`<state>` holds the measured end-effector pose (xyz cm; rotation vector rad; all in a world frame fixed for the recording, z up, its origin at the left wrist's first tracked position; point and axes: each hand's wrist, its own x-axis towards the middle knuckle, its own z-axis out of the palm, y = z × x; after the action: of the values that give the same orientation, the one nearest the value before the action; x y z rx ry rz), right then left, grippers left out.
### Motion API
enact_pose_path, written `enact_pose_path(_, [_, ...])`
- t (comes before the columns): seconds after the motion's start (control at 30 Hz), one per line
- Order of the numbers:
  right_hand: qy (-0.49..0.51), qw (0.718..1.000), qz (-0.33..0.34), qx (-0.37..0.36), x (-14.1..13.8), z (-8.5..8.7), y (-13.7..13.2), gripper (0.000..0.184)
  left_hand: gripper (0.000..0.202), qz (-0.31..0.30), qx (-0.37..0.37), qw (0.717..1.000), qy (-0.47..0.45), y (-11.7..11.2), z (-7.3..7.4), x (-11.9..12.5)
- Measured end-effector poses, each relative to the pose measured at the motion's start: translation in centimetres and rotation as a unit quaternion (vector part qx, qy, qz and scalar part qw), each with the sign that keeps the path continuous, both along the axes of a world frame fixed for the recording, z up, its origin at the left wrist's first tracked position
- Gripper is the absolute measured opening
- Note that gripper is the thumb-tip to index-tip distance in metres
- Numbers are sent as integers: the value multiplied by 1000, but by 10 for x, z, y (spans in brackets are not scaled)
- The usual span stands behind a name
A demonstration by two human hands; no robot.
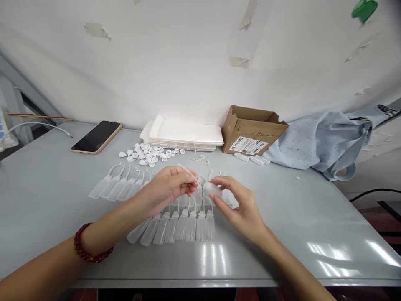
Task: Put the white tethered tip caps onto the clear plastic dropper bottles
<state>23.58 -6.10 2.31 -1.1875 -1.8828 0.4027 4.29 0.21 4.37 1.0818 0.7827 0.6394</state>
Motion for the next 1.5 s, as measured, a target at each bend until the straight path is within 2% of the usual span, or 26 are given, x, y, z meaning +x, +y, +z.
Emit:
enact_pose_path(0.1, [1, 1000, 15, -10, -6, -2, -4, 26, 11, 29, 15, 999, 19, -6, -3, -1])
enact_pose_path(0.4, [-19, 1000, 16, -13, -5, -5, -6, 30, 5, 45, 112, 989, 85, -19, -7, 0])
enact_pose_path(0.57, [-30, 999, 35, -3, -7, -8, -8, 37, 8, 62, 137, 984, 99, -22, -6, -1])
enact_pose_path(0.87, [-22, 998, 55, 18, -8, -6, -9, 47, 12, 55, 176, 974, 133, -26, -7, 2])
enact_pose_path(1.03, [-9, 998, 58, 22, -8, -5, -9, 42, 15, 47, 210, 968, 126, -30, -6, 3])
enact_pose_path(1.3, [3, 1000, 6, 2, -9, -5, -10, 31, 14, 45, 235, 964, 119, -33, -5, 3])
enact_pose_path(1.5, [26, 1000, -8, -1, -9, -9, -12, 26, 13, 51, 253, 958, 122, -34, -11, 4])
